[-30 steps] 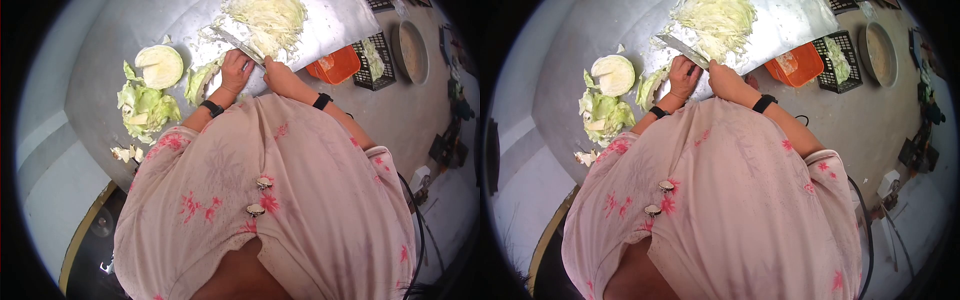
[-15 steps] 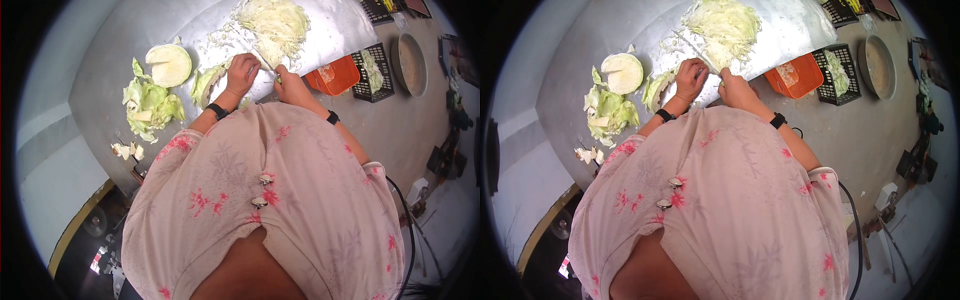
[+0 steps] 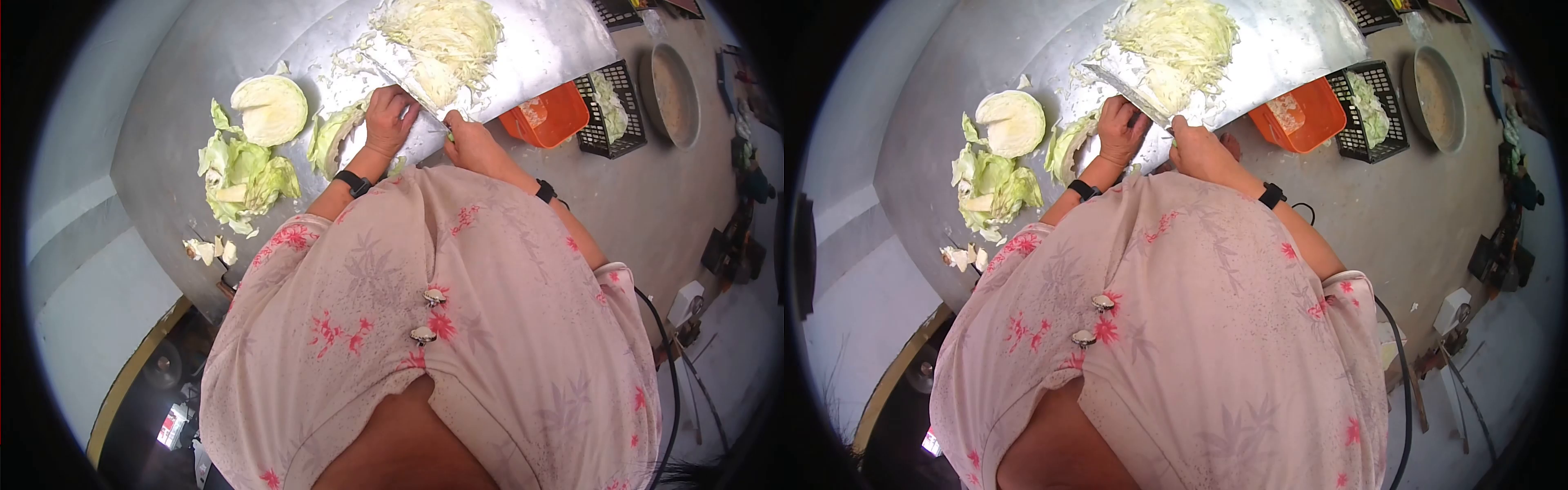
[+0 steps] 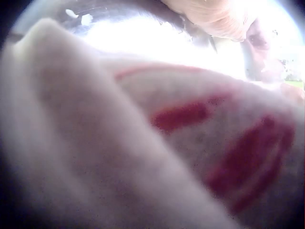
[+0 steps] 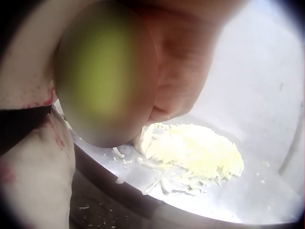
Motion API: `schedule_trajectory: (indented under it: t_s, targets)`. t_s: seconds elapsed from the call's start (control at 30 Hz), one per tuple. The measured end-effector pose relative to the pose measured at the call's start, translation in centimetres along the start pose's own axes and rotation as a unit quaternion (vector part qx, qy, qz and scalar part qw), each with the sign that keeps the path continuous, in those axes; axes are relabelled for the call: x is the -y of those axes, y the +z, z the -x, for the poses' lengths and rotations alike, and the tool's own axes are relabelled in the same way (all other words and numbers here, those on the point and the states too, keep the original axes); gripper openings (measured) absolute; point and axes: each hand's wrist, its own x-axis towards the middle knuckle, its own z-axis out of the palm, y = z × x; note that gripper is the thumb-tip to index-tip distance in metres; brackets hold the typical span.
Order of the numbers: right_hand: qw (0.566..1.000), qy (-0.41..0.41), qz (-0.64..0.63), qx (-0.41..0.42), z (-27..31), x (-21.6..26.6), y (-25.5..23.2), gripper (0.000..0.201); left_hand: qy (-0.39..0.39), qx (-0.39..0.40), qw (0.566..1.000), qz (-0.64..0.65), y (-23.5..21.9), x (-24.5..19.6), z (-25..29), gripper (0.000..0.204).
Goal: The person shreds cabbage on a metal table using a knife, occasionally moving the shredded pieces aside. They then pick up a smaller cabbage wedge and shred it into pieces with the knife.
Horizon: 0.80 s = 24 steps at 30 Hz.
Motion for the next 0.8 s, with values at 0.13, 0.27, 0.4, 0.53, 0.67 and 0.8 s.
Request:
schedule_trajectory:
  t_s: [0.13,0.27,0.4,0.53,0.67,0.8]
  targets:
    - [1.0,-0.005,-0.006,0.012,-0.4,-0.5,0.2,0.019,0.001,0.004,1.0,-0.007,-0.1,0.0,0.0,0.017]
    - [0.999,0.016,0.009,0.031,-0.7,-0.7,0.2,0.02,0.001,0.007,1.0,-0.01,-0.1,0.0,-0.1,0.017]
    - [0.998,0.032,-0.008,0.044,-1.0,-0.2,-0.2,0.019,0.002,0.011,1.0,-0.005,-0.1,0.0,-0.1,0.016]
    - [0.999,0.031,-0.007,0.038,-1.3,-0.2,-0.1,0.02,0.012,0.003,1.0,-0.004,0.0,0.1,-0.2,0.016]
    - [0.998,0.049,0.003,0.043,-2.7,-0.4,0.4,0.023,0.014,0.005,1.0,-0.002,0.0,0.3,-0.3,0.016]
    - [0.997,0.053,0.011,0.058,-2.2,-0.1,0.0,0.021,0.013,0.009,1.0,-0.003,0.0,0.2,-0.3,0.015]
